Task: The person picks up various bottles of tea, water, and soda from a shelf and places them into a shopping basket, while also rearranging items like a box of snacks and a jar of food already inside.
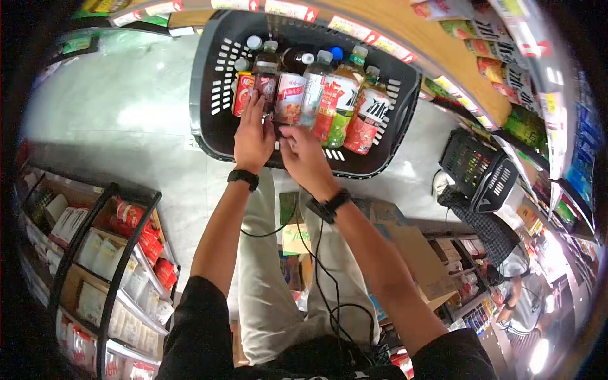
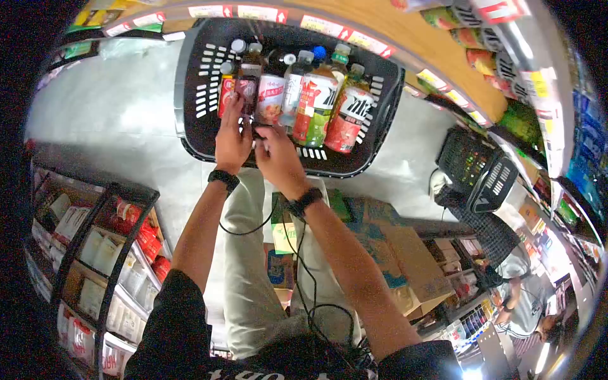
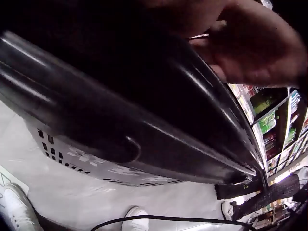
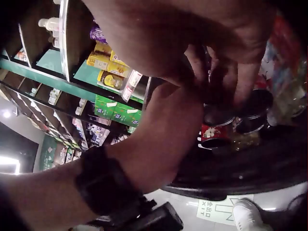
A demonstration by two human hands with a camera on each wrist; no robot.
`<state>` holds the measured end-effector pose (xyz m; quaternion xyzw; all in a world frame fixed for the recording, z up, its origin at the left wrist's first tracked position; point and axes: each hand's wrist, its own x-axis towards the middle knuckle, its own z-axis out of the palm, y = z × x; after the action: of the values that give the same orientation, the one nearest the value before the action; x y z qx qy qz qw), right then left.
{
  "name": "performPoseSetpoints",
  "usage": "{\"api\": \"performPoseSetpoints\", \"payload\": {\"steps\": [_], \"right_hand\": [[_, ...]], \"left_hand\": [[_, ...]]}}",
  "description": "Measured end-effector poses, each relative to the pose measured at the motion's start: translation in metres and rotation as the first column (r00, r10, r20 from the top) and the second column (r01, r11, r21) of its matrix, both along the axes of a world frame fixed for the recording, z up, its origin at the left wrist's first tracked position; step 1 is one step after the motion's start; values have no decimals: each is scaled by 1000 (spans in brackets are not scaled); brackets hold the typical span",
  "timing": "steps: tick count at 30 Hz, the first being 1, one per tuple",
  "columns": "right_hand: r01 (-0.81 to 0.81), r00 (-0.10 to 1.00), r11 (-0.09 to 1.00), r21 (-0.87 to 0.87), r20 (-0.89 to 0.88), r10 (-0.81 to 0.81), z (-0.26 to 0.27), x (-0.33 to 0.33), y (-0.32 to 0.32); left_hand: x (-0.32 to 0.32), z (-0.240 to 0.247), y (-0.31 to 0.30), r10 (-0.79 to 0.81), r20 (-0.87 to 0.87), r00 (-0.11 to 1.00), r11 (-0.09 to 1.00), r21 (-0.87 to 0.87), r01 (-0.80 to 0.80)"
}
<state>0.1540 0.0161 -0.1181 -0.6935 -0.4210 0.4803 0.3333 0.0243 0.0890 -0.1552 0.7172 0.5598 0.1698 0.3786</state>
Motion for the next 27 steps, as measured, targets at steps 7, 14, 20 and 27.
{"api": "performPoseSetpoints", "payload": {"steps": [7, 14, 20, 27], "right_hand": [[-25, 975, 999, 45, 222, 15, 112, 80, -83], [213, 918, 970, 117, 317, -240, 292, 132, -122], [360, 842, 872, 332, 287, -457, 437, 149, -168], [611, 676, 636, 472, 107, -729, 500, 143, -232]], "left_hand": [[-32, 16, -9, 101, 224, 969, 963, -266, -39], [-85, 194, -35, 327, 522, 788, 885, -461, -61], [-150, 324, -36, 410, 599, 688, 898, -396, -192], [-157, 442, -6, 464, 616, 637, 880, -401, -254]]}}
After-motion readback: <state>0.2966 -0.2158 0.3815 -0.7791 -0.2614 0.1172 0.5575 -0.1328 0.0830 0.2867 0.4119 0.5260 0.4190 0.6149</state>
